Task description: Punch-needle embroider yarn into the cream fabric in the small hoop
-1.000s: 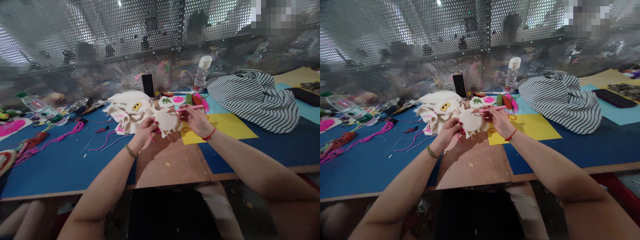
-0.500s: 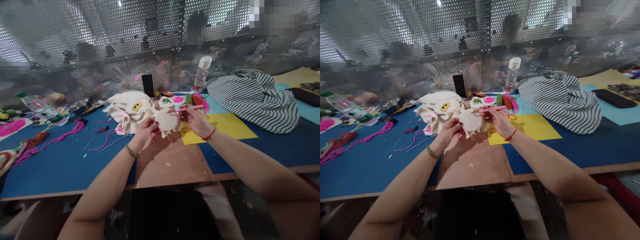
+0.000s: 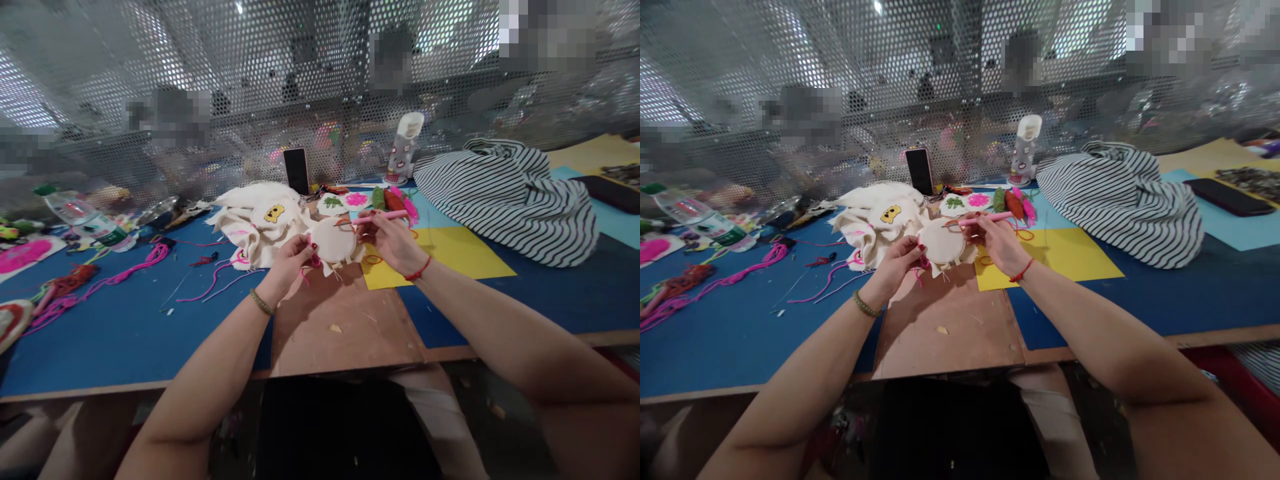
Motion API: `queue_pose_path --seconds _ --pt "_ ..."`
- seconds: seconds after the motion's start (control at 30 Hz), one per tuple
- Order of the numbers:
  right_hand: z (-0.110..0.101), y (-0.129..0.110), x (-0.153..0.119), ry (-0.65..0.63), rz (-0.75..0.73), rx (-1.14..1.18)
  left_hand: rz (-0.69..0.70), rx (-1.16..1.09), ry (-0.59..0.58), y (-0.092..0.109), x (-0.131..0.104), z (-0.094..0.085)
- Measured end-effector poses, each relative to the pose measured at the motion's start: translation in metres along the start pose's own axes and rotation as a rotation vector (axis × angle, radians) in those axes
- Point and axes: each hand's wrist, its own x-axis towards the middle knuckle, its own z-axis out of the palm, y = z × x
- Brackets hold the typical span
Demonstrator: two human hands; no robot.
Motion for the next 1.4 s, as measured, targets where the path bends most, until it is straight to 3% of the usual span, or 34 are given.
queue_pose_path --seconds 1.4 --pt "0.0002 -0.0002 0.0003 -0.008 -0.003 -0.01 -0.019 -0.01 0.005 0.0022 -0.0016 0.0011"
